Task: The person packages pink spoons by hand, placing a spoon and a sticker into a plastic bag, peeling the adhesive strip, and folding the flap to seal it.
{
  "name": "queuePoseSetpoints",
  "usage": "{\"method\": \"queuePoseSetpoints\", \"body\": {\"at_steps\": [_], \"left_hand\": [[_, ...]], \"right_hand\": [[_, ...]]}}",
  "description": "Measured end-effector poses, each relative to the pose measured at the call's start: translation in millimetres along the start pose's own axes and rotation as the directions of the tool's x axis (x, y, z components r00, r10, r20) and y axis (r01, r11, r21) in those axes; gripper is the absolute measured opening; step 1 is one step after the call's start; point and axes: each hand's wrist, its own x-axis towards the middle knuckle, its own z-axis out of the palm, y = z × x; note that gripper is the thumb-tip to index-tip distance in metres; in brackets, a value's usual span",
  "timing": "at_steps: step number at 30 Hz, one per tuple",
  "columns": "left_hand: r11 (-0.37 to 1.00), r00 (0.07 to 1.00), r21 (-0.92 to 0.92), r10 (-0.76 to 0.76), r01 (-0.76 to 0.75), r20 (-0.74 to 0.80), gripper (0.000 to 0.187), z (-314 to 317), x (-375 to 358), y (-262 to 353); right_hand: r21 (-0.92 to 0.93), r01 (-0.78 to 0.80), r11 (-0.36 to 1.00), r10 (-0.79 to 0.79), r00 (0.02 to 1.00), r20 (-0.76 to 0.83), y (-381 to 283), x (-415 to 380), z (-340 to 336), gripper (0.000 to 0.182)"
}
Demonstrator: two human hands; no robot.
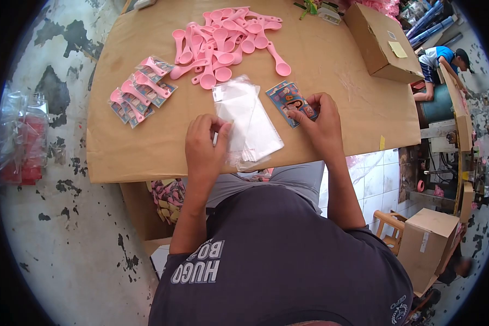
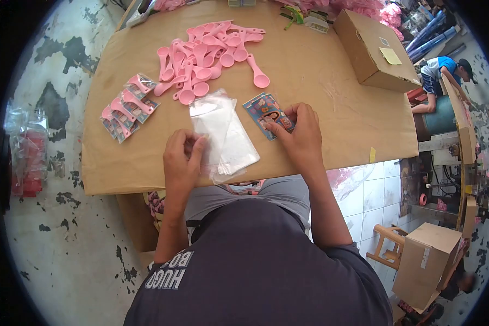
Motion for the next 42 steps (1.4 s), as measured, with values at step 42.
{"method": "queuePoseSetpoints", "body": {"at_steps": [42], "left_hand": [[0.212,0.97,-0.965,-0.215,0.157,0.111,0.039,-1,-20,78]], "right_hand": [[0.569,0.325,0.755,-0.193,0.94,-0.281,-30,-76,-17,0.025]]}}
